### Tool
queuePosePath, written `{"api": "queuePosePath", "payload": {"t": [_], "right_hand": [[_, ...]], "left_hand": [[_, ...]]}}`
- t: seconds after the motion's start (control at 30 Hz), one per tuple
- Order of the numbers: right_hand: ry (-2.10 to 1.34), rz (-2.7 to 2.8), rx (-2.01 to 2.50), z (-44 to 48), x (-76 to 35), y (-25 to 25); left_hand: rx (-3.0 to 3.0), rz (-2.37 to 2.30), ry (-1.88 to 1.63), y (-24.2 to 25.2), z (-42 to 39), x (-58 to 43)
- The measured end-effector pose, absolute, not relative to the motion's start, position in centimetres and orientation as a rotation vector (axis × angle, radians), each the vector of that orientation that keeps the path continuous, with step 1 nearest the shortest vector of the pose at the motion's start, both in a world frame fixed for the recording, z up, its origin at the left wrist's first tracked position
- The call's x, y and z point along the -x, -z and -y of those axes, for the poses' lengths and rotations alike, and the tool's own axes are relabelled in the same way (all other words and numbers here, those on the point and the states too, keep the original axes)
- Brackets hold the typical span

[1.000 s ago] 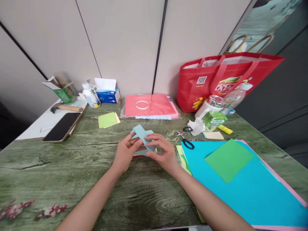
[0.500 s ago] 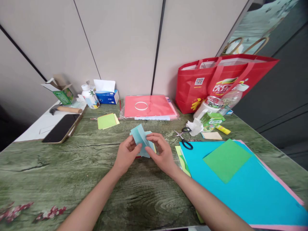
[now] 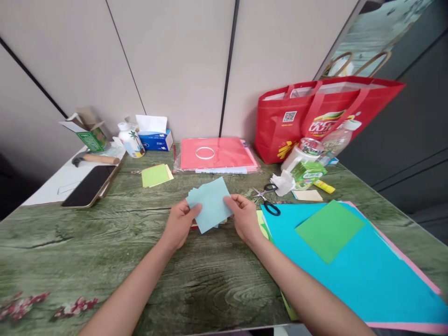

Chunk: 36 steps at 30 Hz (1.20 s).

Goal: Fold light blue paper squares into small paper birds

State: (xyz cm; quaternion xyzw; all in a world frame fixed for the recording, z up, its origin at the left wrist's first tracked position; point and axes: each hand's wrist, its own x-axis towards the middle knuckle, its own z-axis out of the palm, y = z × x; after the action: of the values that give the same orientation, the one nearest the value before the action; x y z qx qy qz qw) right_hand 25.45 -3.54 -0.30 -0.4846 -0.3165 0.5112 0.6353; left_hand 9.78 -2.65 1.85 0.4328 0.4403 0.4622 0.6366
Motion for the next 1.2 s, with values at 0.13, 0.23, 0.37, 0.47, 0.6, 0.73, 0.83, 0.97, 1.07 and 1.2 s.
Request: {"api": "queuePosePath", "payload": {"t": [0.13,0.23,0.37,0.47,0.6,0.73,0.83,0.97,1.07,1.2], "right_hand": [[-1.324,0.590,1.070,3.1,-25.7,0.8],[-1.344,0.574,1.056,2.9,-26.0,1.0],[-1.374,0.570,0.996,2.7,-26.1,0.6],[-1.444,0.640,0.923,2.9,-25.8,0.2],[-1.440,0.702,0.960,3.3,-25.6,0.3],[-1.356,0.709,0.975,3.2,-25.9,0.5],[-1.339,0.704,0.969,3.0,-26.2,0.4],[-1.284,0.720,1.033,3.1,-26.4,0.1],[-1.255,0.841,1.079,3.4,-26.3,0.0],[-1.291,1.066,1.101,3.9,-25.9,-0.3]], "left_hand": [[-1.031,-0.979,-1.016,-2.0,2.7,-9.6],[-1.320,-1.044,-0.974,-2.0,2.8,-9.5],[-1.788,-1.058,-1.108,-1.6,3.0,-9.3],[-1.949,-1.073,-1.180,-1.2,3.0,-9.1],[-2.005,-1.084,-1.131,-1.1,3.0,-9.0],[-1.924,-1.032,-1.008,-1.5,3.2,-9.3],[-1.784,-0.946,-0.885,-2.2,3.6,-9.4],[-1.516,-0.920,-0.838,-3.0,3.5,-9.4],[-1.279,-1.054,-0.957,-2.9,2.9,-9.4],[-1.109,-1.132,-0.966,-2.6,2.4,-9.3]]}}
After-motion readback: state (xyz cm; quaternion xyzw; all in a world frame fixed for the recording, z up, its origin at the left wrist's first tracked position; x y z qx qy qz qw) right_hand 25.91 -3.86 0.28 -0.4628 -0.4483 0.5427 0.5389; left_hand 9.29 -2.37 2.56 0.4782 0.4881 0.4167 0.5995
